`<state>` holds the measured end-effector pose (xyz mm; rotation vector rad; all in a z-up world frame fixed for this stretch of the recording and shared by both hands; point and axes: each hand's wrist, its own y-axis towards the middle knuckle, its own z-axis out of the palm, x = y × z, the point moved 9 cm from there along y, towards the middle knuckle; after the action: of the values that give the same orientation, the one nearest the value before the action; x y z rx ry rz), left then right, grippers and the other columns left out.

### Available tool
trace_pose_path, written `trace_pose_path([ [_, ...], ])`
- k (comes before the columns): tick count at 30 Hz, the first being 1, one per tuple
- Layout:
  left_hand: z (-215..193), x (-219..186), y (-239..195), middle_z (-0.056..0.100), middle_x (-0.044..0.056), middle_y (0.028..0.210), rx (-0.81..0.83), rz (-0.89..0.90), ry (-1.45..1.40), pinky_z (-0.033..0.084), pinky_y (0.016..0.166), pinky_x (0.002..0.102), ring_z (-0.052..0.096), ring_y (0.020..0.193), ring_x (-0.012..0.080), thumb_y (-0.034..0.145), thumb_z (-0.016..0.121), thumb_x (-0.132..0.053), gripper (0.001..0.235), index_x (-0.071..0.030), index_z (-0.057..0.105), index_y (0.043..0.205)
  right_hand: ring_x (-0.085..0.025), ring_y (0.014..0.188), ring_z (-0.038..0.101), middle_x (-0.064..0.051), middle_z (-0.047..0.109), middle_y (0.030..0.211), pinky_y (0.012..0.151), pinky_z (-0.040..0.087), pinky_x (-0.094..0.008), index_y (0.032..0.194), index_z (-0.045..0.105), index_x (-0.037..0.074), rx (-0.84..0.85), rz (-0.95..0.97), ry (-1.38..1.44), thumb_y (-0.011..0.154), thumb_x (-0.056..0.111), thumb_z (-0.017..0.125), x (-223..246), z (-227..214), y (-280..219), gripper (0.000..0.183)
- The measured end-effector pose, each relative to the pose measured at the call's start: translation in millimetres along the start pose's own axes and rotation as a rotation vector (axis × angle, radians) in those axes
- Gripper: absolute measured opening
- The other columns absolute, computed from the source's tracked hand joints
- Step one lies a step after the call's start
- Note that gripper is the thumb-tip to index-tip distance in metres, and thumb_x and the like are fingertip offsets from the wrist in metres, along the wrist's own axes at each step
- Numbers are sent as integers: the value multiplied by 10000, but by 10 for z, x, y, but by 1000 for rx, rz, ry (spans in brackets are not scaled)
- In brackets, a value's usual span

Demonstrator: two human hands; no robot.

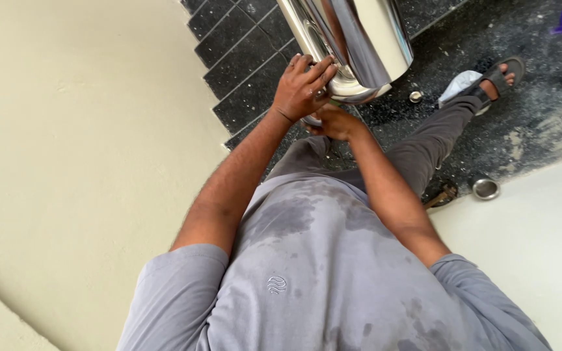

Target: Installing and assembling stainless steel railing components on a staircase using manual alignment and metalworking tools.

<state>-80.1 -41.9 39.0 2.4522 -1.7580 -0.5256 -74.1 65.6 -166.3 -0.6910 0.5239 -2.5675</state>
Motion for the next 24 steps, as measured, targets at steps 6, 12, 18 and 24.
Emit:
trace_pose_path([
  [6,23,21,-8,559,14,1472,6,-3,-37,506,1079,508,579,1187,322,751,912,-312,797,-206,544,1450,-251,1018,723,-110,652,1314,770,638,-385,1506,461,94,-386,5,-192,781,144,852,572,-687,-1254,826],
  [12,17,2,11,580,19,1442,-18,-10,-60,525,1062,495,582,1185,312,783,898,-302,715,-192,573,1410,-253,1000,724,-134,682,1197,809,681,-389,1546,399,69,-688,-374,-441,830,91,870,1919,-554,-1995,858],
  [18,5,-13,39,589,17,1429,-8,-37,-81,535,1050,484,583,1192,310,778,891,-301,676,-178,599,1375,-284,1139,729,-201,628,1349,925,692,-451,1580,316,71,-409,-539,-137,938,133,695,2614,471,-1749,748],
  [24,83,15,17,590,20,1422,7,-50,-59,541,1054,488,580,1194,312,797,887,-333,668,-174,604,1381,-273,1158,713,-232,647,1353,955,667,-416,1526,438,-27,-562,-364,-808,956,79,746,2592,337,-1387,656],
])
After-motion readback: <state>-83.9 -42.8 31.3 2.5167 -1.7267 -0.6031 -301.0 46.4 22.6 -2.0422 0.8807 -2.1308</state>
